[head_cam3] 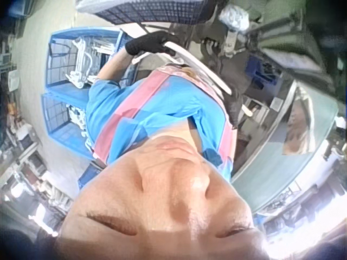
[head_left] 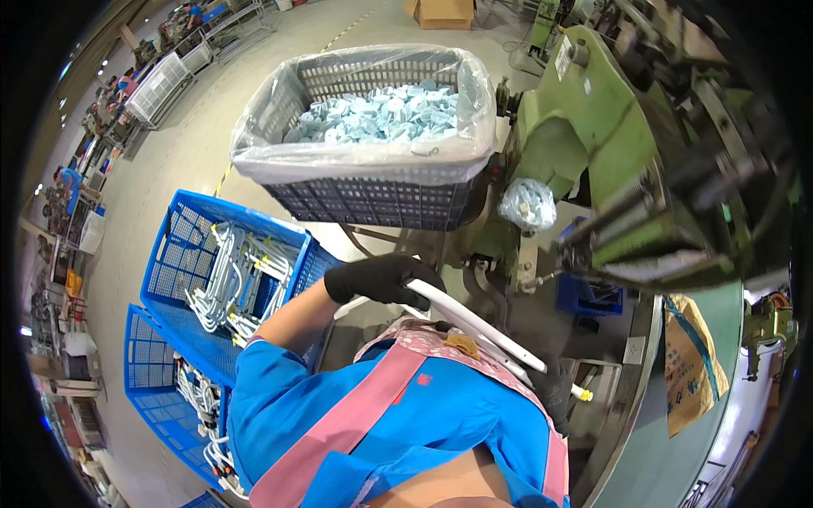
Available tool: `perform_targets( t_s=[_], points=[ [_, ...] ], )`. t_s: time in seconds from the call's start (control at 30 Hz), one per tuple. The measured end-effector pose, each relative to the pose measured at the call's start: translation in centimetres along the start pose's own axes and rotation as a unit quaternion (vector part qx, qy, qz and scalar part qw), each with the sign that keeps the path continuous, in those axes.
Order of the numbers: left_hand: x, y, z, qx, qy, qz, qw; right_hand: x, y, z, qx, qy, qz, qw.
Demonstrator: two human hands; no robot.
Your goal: The person picks white cable assemblies from blue crates, inserts small light-blue plastic pieces into the cable ends, and places the assembled units into a gray bin. The process is repeated multiple times in a factory setting.
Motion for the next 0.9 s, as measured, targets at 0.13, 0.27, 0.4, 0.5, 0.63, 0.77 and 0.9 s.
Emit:
perform_targets(
  t_s=[0.13,0.27,0.4,0.5,0.63,0.77,0.9],
  points=[
    [2.7,10.7,-2.9,0.092,-0.101,0.139,0.981,4.7,-1.3,-0.8,-0.077,0.072,-0.007,0.994],
    [7.6,23.4,-9.4,-0.192,-0.021,0.349,0.917,8.1,-0.8,-1.3,-0.105,0.025,-0.052,0.993],
    [12.1,33.0,-16.2,0.123,0.182,0.456,0.863,10.3,-0.3,-1.6,-0.115,-0.051,-0.098,0.987],
    [15.2,35.6,-21.2,0.224,0.316,0.488,0.782,10.8,-0.7,-2.0,-0.105,-0.096,-0.09,0.986],
    [18.2,35.7,-25.9,0.176,0.342,0.441,0.811,10.5,-1.7,-2.0,0.0,-0.16,0.011,0.987],
    [19.5,36.5,-27.8,0.059,0.264,0.416,0.868,10.1,-3.4,-1.8,-0.001,-0.253,0.0,0.968],
    [19.5,36.8,-27.7,-0.029,0.248,0.422,0.871,10.3,-4.3,-1.9,0.016,-0.292,0.006,0.956]
  ],
)
Point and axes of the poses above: each hand's wrist, its own x-axis towards the middle knuckle, its own y-axis out of the back of the hand, z = x × y, the point moved 3 cm from there along x, towards the middle knuckle, and after that the axes turned 14 degrees about y, right-handed, at the moved point
